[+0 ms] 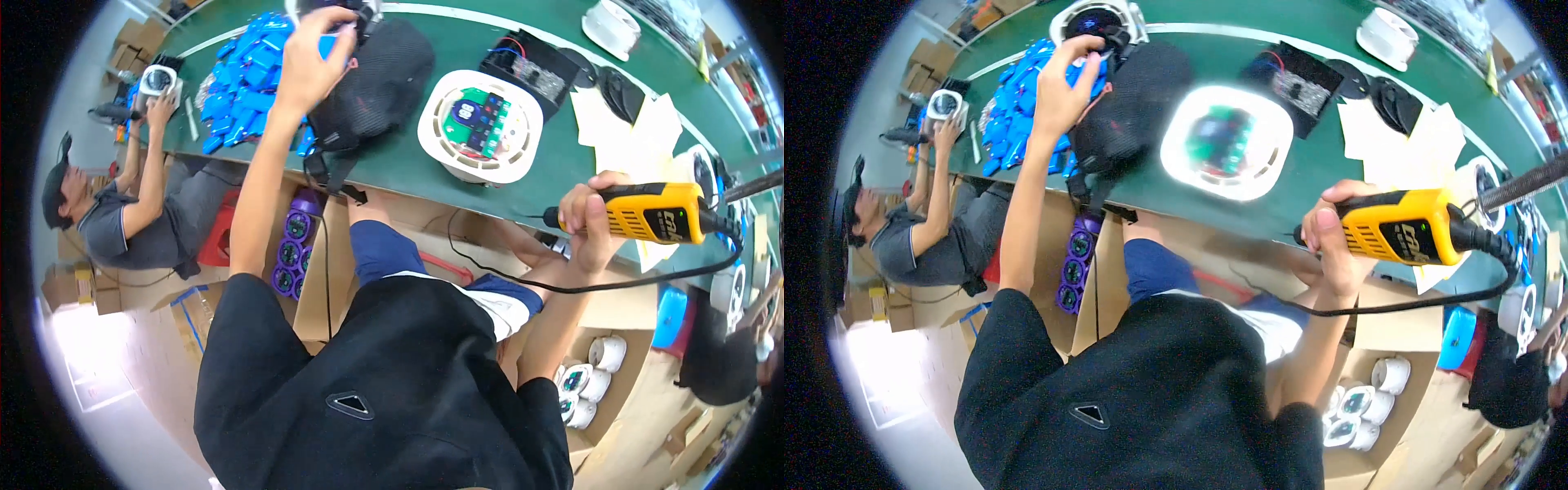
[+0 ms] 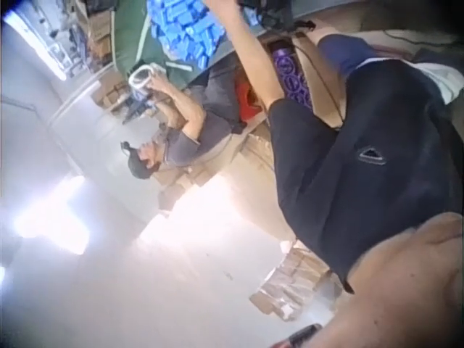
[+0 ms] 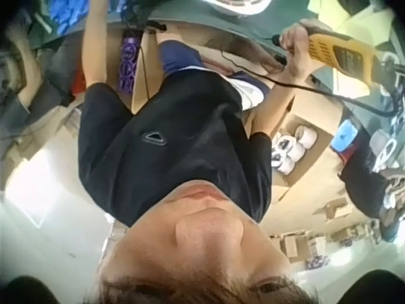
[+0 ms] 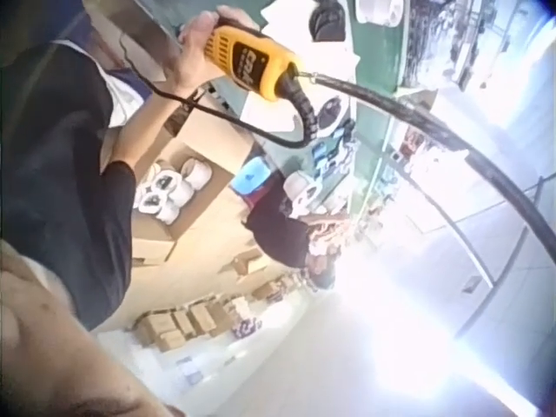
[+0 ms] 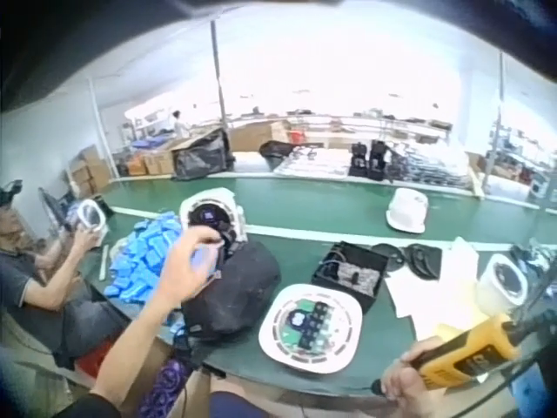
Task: Assembling plastic housings and circuit boards for small electronic components using an electric power screwdriver.
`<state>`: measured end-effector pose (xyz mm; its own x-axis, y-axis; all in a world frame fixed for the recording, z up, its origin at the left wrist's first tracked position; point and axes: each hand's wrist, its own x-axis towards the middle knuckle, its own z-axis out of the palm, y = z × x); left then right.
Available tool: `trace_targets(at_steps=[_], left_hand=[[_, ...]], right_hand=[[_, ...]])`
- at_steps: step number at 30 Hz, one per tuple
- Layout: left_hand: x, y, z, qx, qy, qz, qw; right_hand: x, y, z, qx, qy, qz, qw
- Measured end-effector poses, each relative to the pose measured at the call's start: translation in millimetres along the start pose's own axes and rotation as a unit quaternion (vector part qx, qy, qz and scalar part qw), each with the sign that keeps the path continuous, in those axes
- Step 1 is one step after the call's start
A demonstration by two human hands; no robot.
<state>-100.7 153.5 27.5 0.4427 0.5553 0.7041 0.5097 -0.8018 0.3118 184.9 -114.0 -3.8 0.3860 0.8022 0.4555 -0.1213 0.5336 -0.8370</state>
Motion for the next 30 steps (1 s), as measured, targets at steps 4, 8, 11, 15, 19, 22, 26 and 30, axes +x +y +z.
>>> trace_targets(at_steps=[4,8,11,15,19,22,26,30], left_hand=[[-34.6,101.8,15.7,-0.073,-0.194,0.215,0.954],[-65.7,111.3,45.2,-0.042,-0.177,0.222,0.958],[-56.0,109.0,46.9,-0.007,-0.138,0.263,0.955],[-33.0,95.4,53.7,-0.005,-0.071,0.234,0.97],[-11.5,78.8,56.9,-0.14,-0.047,-0.021,0.989],[-11.7,52.2,61.4,-0.223,-0.02,-0.113,0.968],[-45.6,39.6,75.6,-0.437,-0.041,-0.34,0.832],[-73.9,77.8,70.6,-0.548,-0.066,-0.424,0.718]], right_hand=[[2.6,-3.4,6.2,0.007,0.014,0.013,1.0],[1.1,-4.3,6.2,0.049,0.01,0.041,0.998],[0.9,-1.6,8.4,0.04,0.008,0.022,0.999],[0.0,-3.8,9.3,0.043,0.016,0.022,0.999],[-0.6,-2.4,8.6,0.043,0.025,0.027,0.998],[-1.4,-4.0,9.5,0.034,0.027,0.026,0.999],[-0.9,-3.0,9.7,0.031,0.022,0.023,0.999],[0.0,-4.3,9.5,0.042,0.022,0.02,0.999]])
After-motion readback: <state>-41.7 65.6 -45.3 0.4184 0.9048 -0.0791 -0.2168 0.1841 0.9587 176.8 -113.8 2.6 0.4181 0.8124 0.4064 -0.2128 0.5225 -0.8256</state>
